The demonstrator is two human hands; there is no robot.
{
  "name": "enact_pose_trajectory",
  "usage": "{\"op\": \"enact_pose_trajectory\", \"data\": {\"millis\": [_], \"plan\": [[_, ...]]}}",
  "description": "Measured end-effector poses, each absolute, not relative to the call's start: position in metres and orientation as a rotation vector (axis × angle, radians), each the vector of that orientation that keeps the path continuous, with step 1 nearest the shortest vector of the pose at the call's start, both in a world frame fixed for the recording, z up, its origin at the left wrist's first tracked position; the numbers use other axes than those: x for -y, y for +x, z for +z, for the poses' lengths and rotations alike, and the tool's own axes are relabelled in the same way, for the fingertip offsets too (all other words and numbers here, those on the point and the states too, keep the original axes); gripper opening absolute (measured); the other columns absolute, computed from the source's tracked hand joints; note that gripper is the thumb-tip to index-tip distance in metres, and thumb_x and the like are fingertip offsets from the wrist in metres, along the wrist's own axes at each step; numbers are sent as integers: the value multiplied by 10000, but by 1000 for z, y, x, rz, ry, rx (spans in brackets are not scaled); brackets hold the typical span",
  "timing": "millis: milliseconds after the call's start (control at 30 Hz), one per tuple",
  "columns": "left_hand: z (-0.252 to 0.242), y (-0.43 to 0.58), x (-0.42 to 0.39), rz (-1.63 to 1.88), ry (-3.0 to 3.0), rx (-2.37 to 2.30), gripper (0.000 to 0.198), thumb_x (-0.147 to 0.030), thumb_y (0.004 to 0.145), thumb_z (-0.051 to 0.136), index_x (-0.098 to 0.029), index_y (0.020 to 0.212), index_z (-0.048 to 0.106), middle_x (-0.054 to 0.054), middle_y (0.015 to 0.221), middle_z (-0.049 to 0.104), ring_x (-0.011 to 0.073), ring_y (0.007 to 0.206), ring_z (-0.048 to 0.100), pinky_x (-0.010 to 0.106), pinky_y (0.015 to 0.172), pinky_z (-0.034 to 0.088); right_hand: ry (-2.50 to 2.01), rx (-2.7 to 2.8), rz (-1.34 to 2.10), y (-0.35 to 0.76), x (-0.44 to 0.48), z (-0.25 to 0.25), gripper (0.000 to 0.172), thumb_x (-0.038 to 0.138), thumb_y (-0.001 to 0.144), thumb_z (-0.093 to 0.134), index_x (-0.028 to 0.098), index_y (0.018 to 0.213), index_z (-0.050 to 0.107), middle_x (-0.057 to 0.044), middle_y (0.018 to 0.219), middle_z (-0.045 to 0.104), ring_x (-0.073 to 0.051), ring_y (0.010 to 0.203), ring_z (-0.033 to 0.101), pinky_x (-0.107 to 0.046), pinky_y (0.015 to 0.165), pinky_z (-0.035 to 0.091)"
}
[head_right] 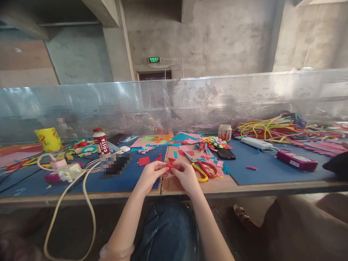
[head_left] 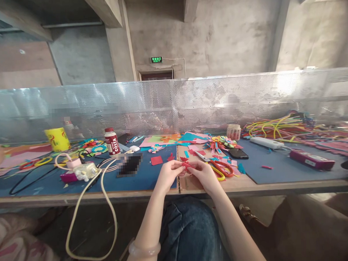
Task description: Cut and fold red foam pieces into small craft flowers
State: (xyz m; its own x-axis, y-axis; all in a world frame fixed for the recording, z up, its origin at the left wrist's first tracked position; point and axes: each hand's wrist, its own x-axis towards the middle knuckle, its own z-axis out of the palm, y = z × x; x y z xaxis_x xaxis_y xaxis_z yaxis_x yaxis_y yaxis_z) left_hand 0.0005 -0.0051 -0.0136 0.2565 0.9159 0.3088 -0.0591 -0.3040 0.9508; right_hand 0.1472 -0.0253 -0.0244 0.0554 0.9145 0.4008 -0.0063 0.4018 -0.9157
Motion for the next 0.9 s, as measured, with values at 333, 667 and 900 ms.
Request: {"op": "enact_pose_trajectory", "data": {"millis": [333, 667, 900], "plan": [[-12, 1, 7, 1205, 1594, -856, 267, -248, 656, 699, -122, 878, 622, 81, 809, 687, 177, 727, 640, 290, 675, 521, -860, 1242, 968, 147, 24, -27, 380, 456, 601, 697, 148, 821, 676, -82, 805, 702, -222, 700, 643, -337, 657, 514], [-13, 1, 5, 1221, 1569, -888, 244, -307, 716, 643, -122, 874, 633, 88, 817, 691, 188, 707, 649, 283, 626, 519, -872, 1250, 963, 148, 25, -26, 309, 389, 633, 688, 147, 825, 673, -76, 811, 694, -211, 715, 640, -333, 667, 515], [-13, 1, 5, 1227, 1556, -897, 198, -264, 710, 645, -123, 849, 635, 83, 803, 693, 188, 709, 654, 282, 635, 525, -846, 1213, 1021, 147, 26, -25, 322, 384, 607, 709, 145, 818, 675, -65, 807, 690, -199, 695, 635, -343, 679, 521]]}}
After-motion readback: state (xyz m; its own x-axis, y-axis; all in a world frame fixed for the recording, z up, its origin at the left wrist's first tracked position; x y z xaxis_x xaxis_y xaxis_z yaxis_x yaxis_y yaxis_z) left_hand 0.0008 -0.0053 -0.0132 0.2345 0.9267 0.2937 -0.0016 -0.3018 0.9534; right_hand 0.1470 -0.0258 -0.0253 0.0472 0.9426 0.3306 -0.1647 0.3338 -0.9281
